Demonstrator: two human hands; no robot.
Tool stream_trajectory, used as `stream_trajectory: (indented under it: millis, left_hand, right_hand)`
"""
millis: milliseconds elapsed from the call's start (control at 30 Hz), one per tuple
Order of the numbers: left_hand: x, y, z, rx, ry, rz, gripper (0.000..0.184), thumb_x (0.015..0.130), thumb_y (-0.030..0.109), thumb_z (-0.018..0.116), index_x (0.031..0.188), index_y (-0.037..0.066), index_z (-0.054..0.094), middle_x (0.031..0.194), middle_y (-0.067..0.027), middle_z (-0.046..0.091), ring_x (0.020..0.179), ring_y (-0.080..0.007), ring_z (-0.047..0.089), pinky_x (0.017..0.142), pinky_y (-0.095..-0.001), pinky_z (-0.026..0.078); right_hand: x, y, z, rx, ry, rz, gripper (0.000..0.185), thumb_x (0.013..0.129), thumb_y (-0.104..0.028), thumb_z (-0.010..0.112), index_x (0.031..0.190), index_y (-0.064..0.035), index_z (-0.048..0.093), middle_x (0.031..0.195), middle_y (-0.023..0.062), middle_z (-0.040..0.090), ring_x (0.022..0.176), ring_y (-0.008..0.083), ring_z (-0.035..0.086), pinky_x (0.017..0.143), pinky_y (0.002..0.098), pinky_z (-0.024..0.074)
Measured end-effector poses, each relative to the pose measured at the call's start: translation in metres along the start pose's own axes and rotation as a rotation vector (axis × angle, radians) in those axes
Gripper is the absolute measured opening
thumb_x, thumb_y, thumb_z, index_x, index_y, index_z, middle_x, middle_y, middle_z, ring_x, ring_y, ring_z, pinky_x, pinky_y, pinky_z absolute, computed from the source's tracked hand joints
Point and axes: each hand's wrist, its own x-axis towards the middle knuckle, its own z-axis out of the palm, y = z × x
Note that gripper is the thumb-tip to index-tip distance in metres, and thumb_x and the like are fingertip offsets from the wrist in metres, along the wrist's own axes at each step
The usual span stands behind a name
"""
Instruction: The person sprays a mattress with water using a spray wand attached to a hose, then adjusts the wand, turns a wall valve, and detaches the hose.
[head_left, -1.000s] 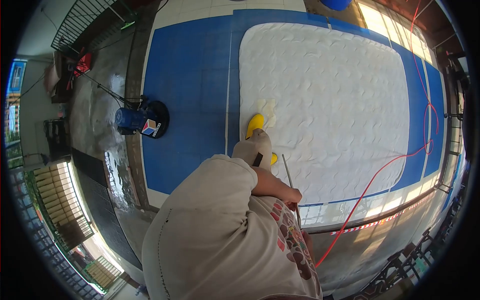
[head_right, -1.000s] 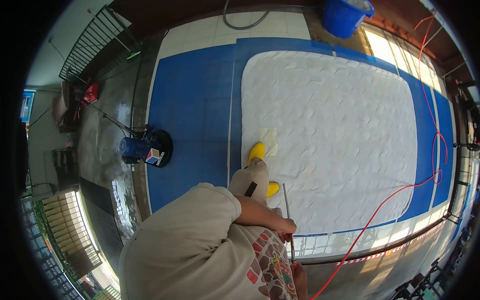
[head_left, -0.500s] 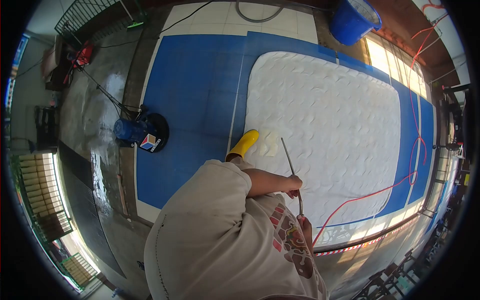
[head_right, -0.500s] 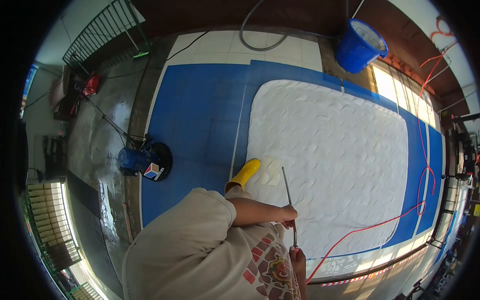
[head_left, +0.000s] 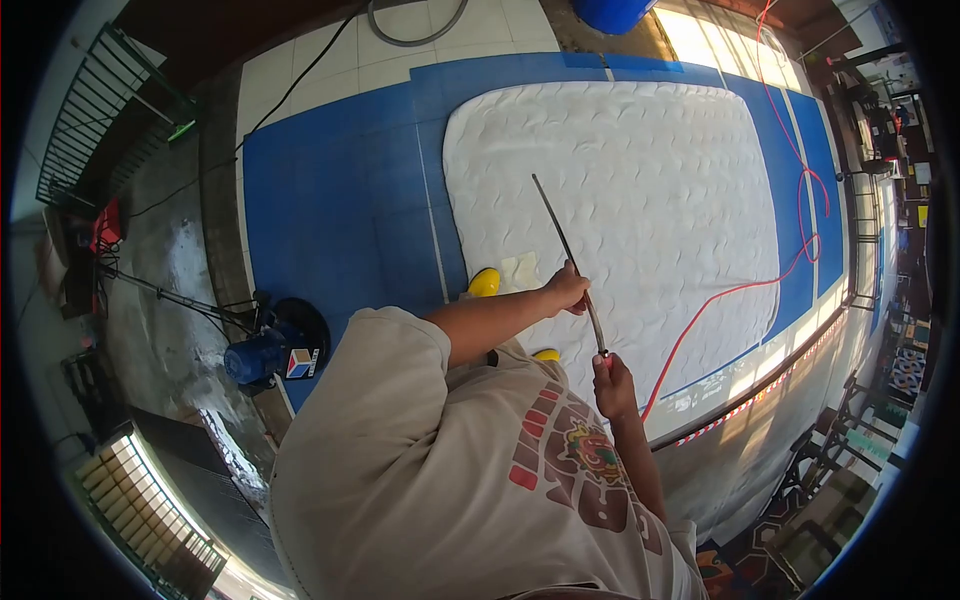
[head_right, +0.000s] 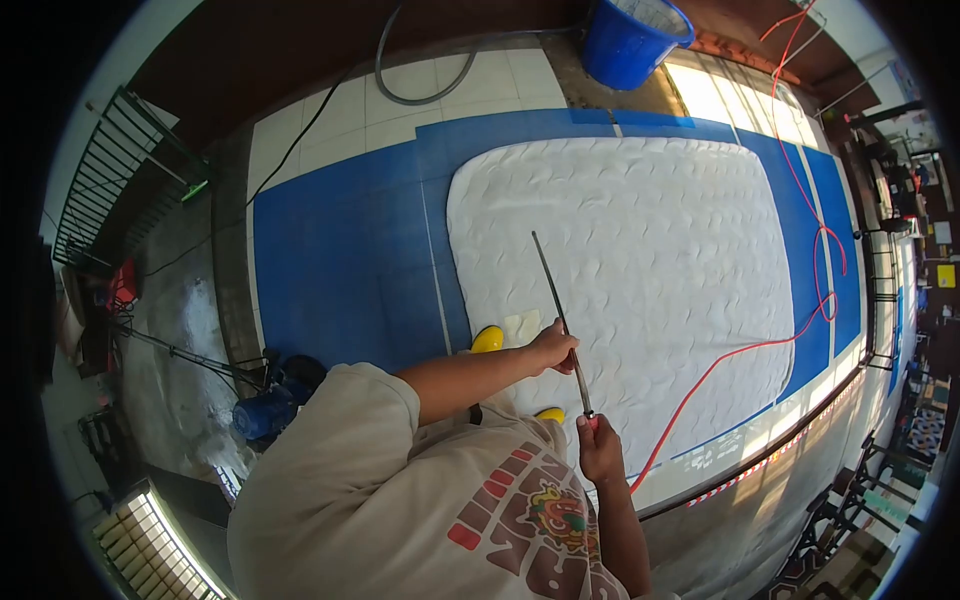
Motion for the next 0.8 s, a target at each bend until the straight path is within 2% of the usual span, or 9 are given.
stream_trajectory:
  millis: [67, 100, 167, 267, 300, 333, 433, 633, 800]
  left_hand:
    - [-0.006, 0.009, -0.008, -0.042, 0.05, 0.156, 0.044, 0.081, 0.012, 0.05, 0.117, 0.002, 0.027, 0.072, -0.01, 0.054, 0.054, -0.0164, 0.056, 0.046, -0.0313, 0.053]
    - [-0.011, 0.01, -0.009, -0.033, 0.067, 0.181, 0.052, 0.081, 0.011, 0.048, 0.125, 0.002, 0.021, 0.07, -0.0089, 0.053, 0.051, -0.0147, 0.054, 0.045, -0.0305, 0.052]
    - [-0.012, 0.002, -0.013, -0.035, 0.078, 0.161, 0.053, 0.08, 0.012, 0.048, 0.125, 0.002, 0.02, 0.068, -0.0088, 0.053, 0.051, -0.0152, 0.054, 0.044, -0.0304, 0.051]
    - [-0.021, -0.019, -0.008, -0.003, 0.195, -0.105, 0.03, 0.08, 0.013, 0.047, 0.105, 0.001, 0.037, 0.066, -0.0096, 0.053, 0.052, -0.018, 0.055, 0.045, -0.0331, 0.052]
    - [-0.01, -0.037, -0.015, -0.065, 0.037, -0.271, 0.015, 0.079, 0.013, 0.046, 0.09, 0.002, 0.046, 0.066, -0.01, 0.055, 0.053, -0.0192, 0.056, 0.048, -0.0367, 0.053]
    - [-0.013, -0.044, -0.016, -0.083, -0.001, -0.373, 0.011, 0.079, 0.013, 0.046, 0.08, 0.003, 0.05, 0.065, -0.0096, 0.056, 0.053, -0.0194, 0.056, 0.05, -0.0385, 0.053]
    - [-0.013, -0.058, -0.022, -0.061, -0.014, -0.516, 0.011, 0.08, 0.012, 0.044, 0.079, 0.004, 0.051, 0.065, -0.0083, 0.056, 0.052, -0.0188, 0.055, 0.05, -0.0383, 0.054]
    - [-0.003, -0.032, -0.055, -0.114, 0.016, -0.361, 0.013, 0.081, 0.015, 0.046, 0.079, 0.002, 0.05, 0.066, -0.0082, 0.054, 0.055, -0.019, 0.055, 0.054, -0.0391, 0.055]
    - [0.009, 0.006, -0.078, -0.077, 0.059, -0.238, 0.014, 0.081, 0.016, 0.048, 0.078, 0.002, 0.052, 0.067, -0.0074, 0.054, 0.058, -0.0184, 0.055, 0.056, -0.038, 0.055]
  right_hand:
    - [0.004, -0.009, 0.007, 0.0, 0.019, -0.035, 0.039, 0.091, -0.036, 0.047, 0.08, 0.001, 0.05, 0.06, 0.0183, 0.053, 0.057, 0.0341, 0.053, 0.054, 0.039, 0.0406]
    - [0.004, -0.012, 0.009, -0.006, 0.032, -0.075, 0.039, 0.091, -0.036, 0.047, 0.08, 0.0011, 0.05, 0.059, 0.0179, 0.052, 0.056, 0.0336, 0.052, 0.054, 0.0387, 0.0405]
    - [0.0, -0.011, 0.013, 0.017, -0.007, -0.042, 0.039, 0.09, -0.036, 0.047, 0.079, 0.0012, 0.05, 0.058, 0.0175, 0.052, 0.055, 0.0323, 0.052, 0.054, 0.0386, 0.0403]
    - [-0.012, -0.009, 0.007, -0.003, -0.089, 0.044, 0.043, 0.09, -0.039, 0.048, 0.081, 0.0023, 0.052, 0.061, 0.0164, 0.054, 0.058, 0.0271, 0.053, 0.057, 0.0372, 0.0414]
    - [-0.016, -0.008, 0.005, -0.001, -0.159, 0.086, 0.045, 0.089, -0.041, 0.047, 0.083, 0.003, 0.053, 0.064, 0.0165, 0.056, 0.061, 0.0252, 0.054, 0.06, 0.0362, 0.0421]
    - [-0.02, -0.009, 0.003, 0.003, -0.227, 0.13, 0.048, 0.089, -0.043, 0.047, 0.084, 0.0038, 0.054, 0.067, 0.0165, 0.058, 0.064, 0.0233, 0.055, 0.063, 0.0352, 0.0427]
    - [-0.016, -0.013, 0.003, 0.047, -0.3, 0.228, 0.052, 0.088, -0.046, 0.047, 0.087, 0.0051, 0.056, 0.073, 0.0176, 0.06, 0.069, 0.0229, 0.056, 0.066, 0.034, 0.0432]
    - [0.01, -0.041, 0.013, -0.045, -0.27, 0.159, 0.048, 0.089, -0.043, 0.045, 0.087, 0.0047, 0.056, 0.069, 0.0189, 0.059, 0.065, 0.0309, 0.057, 0.065, 0.0371, 0.0439]
    - [0.044, -0.044, 0.029, 0.036, -0.207, 0.133, 0.047, 0.089, -0.043, 0.045, 0.084, 0.0033, 0.055, 0.066, 0.0158, 0.057, 0.062, 0.0263, 0.055, 0.062, 0.0361, 0.0428]
